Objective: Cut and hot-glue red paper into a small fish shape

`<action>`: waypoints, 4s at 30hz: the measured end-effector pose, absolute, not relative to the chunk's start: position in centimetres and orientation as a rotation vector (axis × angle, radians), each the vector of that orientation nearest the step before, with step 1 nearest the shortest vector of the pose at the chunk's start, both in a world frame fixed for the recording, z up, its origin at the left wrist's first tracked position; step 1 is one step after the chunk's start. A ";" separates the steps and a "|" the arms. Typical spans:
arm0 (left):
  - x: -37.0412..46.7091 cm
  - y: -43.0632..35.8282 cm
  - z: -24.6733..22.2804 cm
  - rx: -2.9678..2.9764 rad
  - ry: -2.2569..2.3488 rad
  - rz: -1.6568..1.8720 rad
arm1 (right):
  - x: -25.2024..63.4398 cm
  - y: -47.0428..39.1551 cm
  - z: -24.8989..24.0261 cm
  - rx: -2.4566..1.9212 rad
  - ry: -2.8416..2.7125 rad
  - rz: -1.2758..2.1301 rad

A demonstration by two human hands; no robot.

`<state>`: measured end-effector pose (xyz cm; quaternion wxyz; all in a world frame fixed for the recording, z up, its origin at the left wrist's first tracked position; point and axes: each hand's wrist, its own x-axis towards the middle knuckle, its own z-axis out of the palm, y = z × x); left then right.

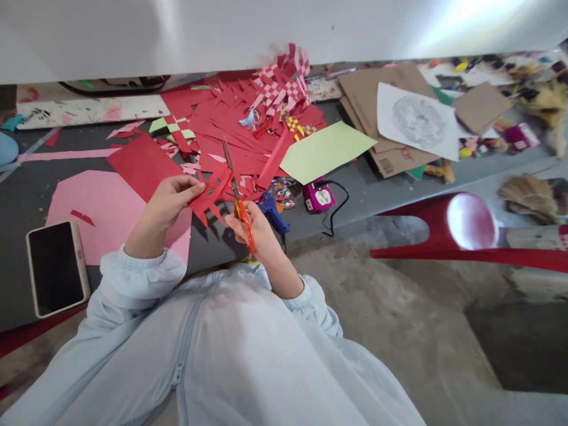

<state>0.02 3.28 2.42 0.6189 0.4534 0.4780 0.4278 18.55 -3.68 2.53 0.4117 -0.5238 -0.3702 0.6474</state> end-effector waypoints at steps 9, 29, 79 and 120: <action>-0.1 3.6 1.4 1.194 1.324 1.210 | 19.1 -3.8 2.9 -1.204 -0.753 1.763; 0.6 3.3 3.2 0.723 1.147 1.298 | 17.8 -5.0 1.7 -1.185 -0.686 2.150; 1.2 3.4 1.9 0.779 1.094 1.300 | 17.7 -4.9 1.2 -1.128 -0.756 2.125; 1.4 3.1 2.0 0.836 1.028 1.412 | 16.7 -4.9 1.3 -1.174 -0.810 2.095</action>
